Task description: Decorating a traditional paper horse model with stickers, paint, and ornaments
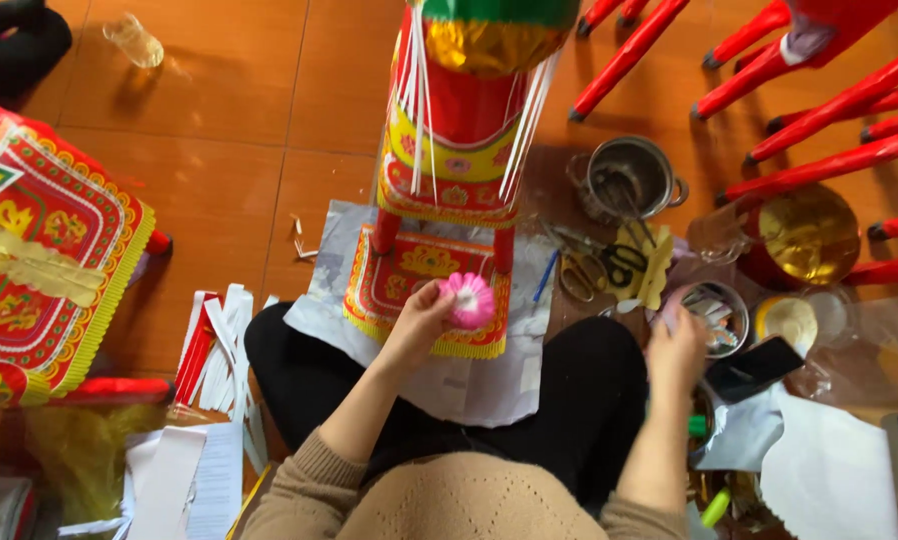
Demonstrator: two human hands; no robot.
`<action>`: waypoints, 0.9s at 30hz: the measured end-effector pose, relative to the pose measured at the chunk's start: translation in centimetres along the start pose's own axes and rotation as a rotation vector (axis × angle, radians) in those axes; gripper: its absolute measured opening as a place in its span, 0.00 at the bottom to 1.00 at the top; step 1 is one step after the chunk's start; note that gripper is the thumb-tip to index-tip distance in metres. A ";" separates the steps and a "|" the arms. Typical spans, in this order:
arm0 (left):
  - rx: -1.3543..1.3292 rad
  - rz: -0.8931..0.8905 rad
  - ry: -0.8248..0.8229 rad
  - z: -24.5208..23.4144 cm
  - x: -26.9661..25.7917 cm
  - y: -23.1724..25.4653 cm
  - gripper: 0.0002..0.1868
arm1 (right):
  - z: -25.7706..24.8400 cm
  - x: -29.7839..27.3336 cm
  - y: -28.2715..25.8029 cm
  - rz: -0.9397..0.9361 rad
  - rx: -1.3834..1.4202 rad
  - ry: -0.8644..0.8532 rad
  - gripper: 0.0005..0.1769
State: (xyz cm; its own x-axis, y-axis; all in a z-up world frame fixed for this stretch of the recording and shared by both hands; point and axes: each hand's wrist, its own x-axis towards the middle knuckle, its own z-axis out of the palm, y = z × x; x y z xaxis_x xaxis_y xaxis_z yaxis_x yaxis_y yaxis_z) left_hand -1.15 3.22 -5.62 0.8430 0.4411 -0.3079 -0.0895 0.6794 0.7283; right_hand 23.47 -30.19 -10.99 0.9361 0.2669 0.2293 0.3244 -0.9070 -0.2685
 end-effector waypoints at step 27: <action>0.724 -0.068 0.081 -1.0 -0.7 2.7 0.10 | 9.9 5.4 -13.2 0.551 1.651 -0.546 0.09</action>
State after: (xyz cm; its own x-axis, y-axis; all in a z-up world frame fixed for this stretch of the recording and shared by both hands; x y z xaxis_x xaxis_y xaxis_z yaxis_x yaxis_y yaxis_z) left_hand -2.48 5.37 -4.05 0.7896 0.4729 -0.3911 0.3586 0.1616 0.9194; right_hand 25.59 -13.52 -15.45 0.7955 0.4541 -0.4012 -0.5319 0.2062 -0.8213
